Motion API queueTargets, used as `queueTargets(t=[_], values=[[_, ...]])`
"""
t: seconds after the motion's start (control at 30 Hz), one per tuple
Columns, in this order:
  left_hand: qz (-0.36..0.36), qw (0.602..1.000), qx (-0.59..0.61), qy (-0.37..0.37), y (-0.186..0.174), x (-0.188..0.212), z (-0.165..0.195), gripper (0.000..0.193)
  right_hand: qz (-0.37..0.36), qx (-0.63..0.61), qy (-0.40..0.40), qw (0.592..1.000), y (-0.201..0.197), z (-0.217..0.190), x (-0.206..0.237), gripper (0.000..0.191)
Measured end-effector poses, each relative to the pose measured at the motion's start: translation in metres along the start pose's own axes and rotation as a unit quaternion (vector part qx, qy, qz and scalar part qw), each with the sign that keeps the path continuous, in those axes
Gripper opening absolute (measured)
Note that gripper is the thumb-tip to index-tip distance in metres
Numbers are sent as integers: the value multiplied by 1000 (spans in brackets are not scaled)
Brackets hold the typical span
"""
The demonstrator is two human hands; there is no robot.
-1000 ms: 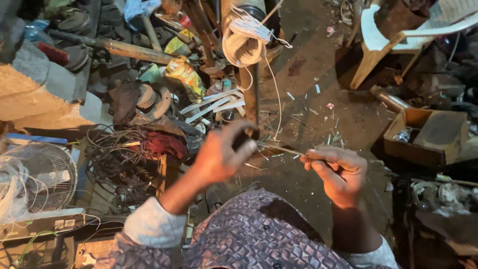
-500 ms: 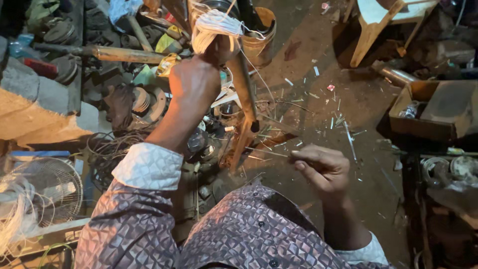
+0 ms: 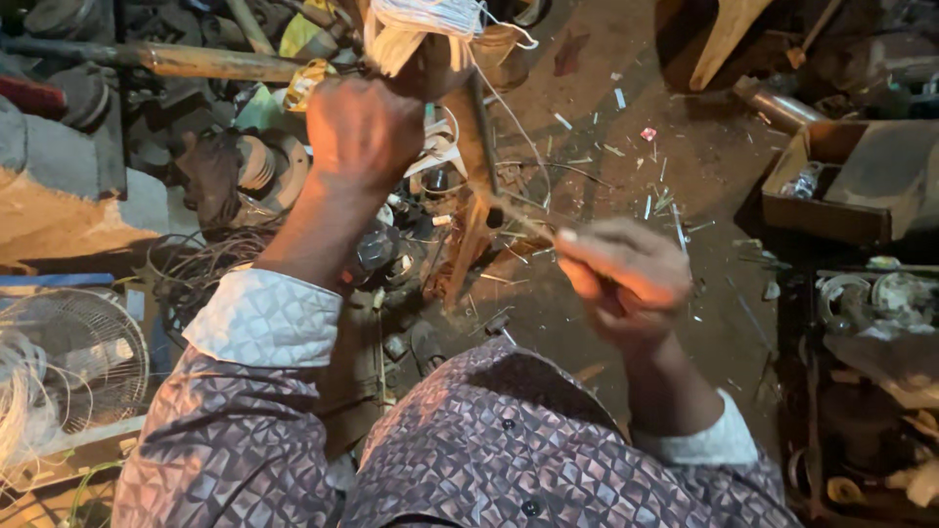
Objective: The person winds white wire onto a cylindrical metal core mounted on a wooden stand. They use both hands to guide the wire and occasionally use pliers to cut the wire. The person continues winding the wire in layers around the core.
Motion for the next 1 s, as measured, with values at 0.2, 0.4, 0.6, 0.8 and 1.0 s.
queueTargets(t=[0.2, 0.4, 0.6, 0.8, 1.0], values=[[-17, 1000, 13, -21, -6, -3, 7, 15, 45, 164, -139, 976, 33, 5, -69, 24], [-92, 995, 12, -27, -12, -8, 11, 20, 76, 219, -119, 966, 75, 25, -102, 17], [-135, 991, -2, -6, -21, -11, 14, 21, 83, 211, -101, 969, 78, 31, -100, 16], [-54, 998, 31, 3, -40, -14, 24, 22, 118, 196, -73, 971, 84, 30, -93, 15], [-77, 997, 3, 7, -40, -20, 26, 19, 144, 124, -15, 982, 88, 37, -89, 15]])
Point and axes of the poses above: each hand's wrist, its own x-axis away from the middle knuckle, its own y-axis out of the palm, z = x × y, the point moved 3 cm from there along -x, towards the middle knuckle, and after that the axes turned 7 degrees about x, right-handed, at the moved point
